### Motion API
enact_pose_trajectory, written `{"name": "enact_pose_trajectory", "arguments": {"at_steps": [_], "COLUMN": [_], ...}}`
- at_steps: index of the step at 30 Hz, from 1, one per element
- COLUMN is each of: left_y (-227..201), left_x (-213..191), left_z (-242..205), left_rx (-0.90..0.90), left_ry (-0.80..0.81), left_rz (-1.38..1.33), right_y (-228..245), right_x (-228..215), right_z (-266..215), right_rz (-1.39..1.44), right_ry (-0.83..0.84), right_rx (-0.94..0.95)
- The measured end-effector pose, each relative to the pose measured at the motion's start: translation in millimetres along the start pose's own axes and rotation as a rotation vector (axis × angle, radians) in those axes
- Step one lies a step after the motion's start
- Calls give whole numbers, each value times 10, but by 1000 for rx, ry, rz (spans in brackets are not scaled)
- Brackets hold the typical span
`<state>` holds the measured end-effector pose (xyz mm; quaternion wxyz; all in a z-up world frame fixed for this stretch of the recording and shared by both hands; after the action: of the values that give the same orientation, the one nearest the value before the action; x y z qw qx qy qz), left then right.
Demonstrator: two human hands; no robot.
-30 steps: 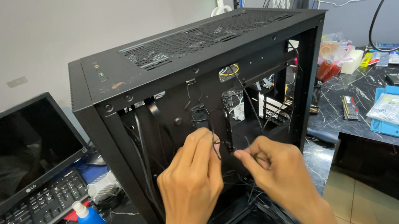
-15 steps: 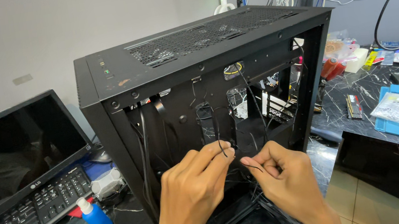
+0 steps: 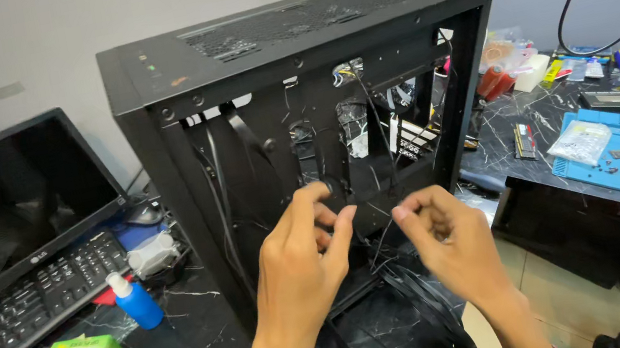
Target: The person organizes and bundles internal cables inside a desktop computer case. They gather loose wires, align them, and secure them with zip ties to improve cable management within the chassis.
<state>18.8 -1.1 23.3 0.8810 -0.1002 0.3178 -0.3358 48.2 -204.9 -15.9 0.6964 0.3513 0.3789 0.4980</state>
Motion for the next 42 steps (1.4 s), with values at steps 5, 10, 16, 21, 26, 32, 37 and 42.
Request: {"name": "enact_pose_trajectory", "arguments": {"at_steps": [5,10,16,21,26,32,37,42], "left_y": [-14,25,2,27,28,118,-30,-116], "left_x": [32,82,124,146,151,274,316,523], "left_z": [10,81,93,104,117,-13,-59,-121], "left_rx": [218,271,314,254,242,-109,-37,-84], "left_ry": [-169,-275,-336,-351,-357,11,209,389], "left_rz": [55,80,111,137,100,-52,-99,-207], "right_y": [122,99,81,74,65,131,-47,-165], "right_x": [229,412,464,496,471,304,137,2], "right_z": [111,231,160,133,143,87,1,-97], "right_rz": [-81,-11,-33,-37,2,-15,-48,90], "right_ry": [88,97,71,37,38,65,55,75], "right_rx": [58,-132,-266,-308,-247,92,6,24]}}
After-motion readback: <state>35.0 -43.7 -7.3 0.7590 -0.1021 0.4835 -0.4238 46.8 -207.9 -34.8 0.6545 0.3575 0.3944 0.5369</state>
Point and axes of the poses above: each hand's wrist, its own z-axis towards the middle knuckle, its own x-axis out of the palm, y = z × x, the point moved 3 cm from there along z, towards the middle knuckle, and after that the axes turned 11 degrees about z, right-handed, at the moved point
